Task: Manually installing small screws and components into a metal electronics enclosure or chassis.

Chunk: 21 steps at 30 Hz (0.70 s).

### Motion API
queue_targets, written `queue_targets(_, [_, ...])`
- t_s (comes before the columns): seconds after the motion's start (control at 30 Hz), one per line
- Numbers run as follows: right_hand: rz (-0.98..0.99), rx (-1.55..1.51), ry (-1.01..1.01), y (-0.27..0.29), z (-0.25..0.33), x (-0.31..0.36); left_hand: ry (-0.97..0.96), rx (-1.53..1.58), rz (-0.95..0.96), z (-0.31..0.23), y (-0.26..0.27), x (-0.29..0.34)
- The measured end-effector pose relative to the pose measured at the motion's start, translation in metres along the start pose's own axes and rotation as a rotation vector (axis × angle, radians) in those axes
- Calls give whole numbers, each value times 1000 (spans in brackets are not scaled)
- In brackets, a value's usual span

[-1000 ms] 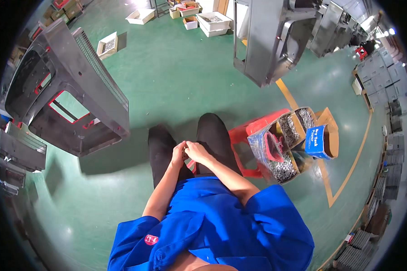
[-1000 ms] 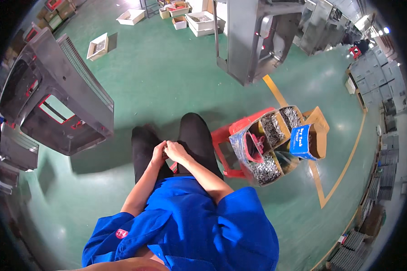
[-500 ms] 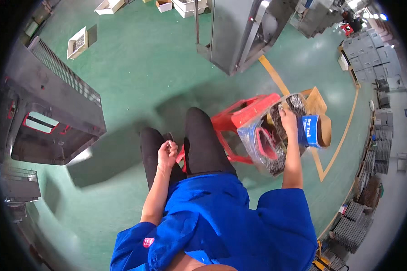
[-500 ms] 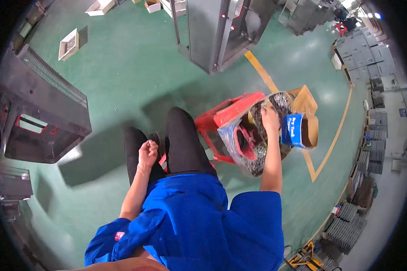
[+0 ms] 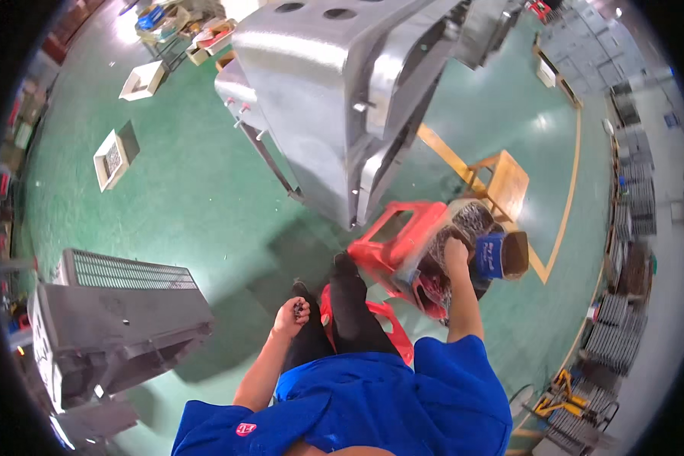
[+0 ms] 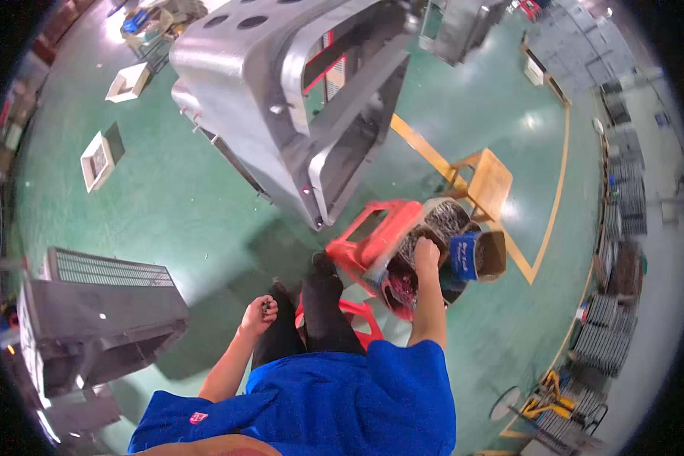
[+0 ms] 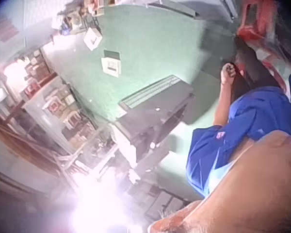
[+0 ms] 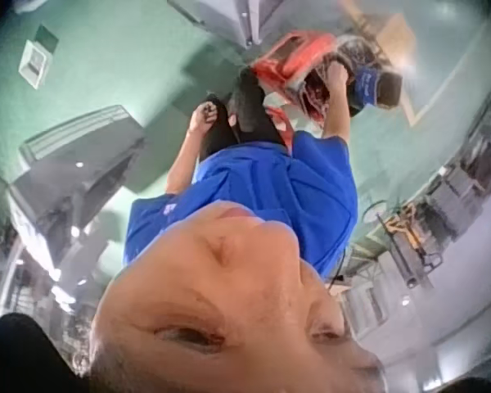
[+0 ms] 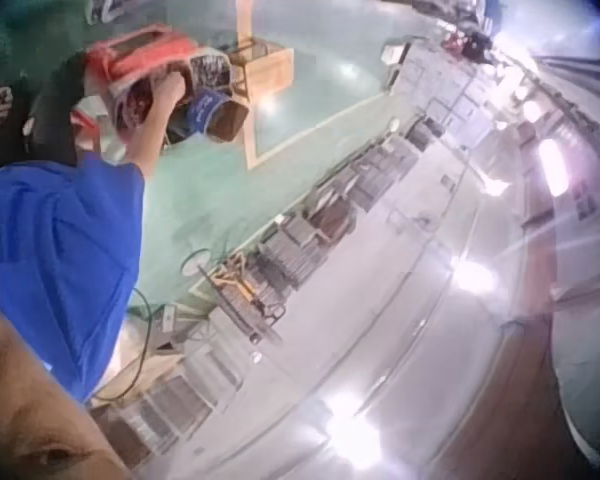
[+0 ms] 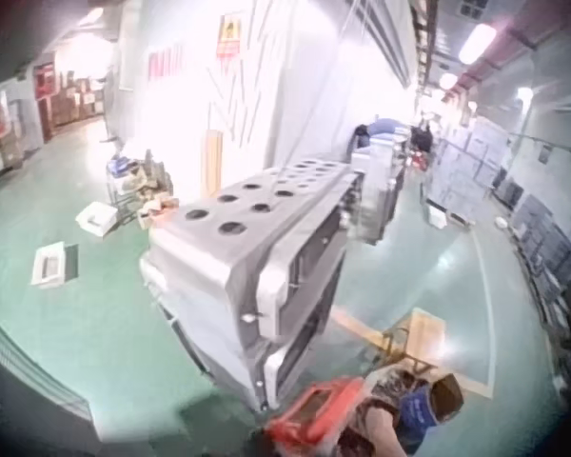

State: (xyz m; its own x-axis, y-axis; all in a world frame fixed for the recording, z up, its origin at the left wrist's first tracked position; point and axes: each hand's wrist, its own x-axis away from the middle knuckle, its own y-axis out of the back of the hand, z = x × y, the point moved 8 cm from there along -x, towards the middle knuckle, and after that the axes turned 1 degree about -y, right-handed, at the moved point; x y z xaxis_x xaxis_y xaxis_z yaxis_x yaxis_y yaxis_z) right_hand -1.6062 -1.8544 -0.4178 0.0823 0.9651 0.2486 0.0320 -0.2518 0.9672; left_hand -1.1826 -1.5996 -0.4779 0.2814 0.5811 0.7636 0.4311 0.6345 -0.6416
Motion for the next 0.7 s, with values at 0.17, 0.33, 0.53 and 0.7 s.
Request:
queue_targets(0.17, [-66,-282,-131,63,-10,10,131,-263,-17,-10,-62,27])
queue_targets(0.33, [49,-1215,-5,124,39,78,109,-509,246,41,-220,47])
queue_targets(0.53, [-413,-935,355,234,39,199,169,-427,305,187,-339,48])
queue_targets(0.7, [-714,-752,462,251,-104,250,268,-232,559,356,-389,9])
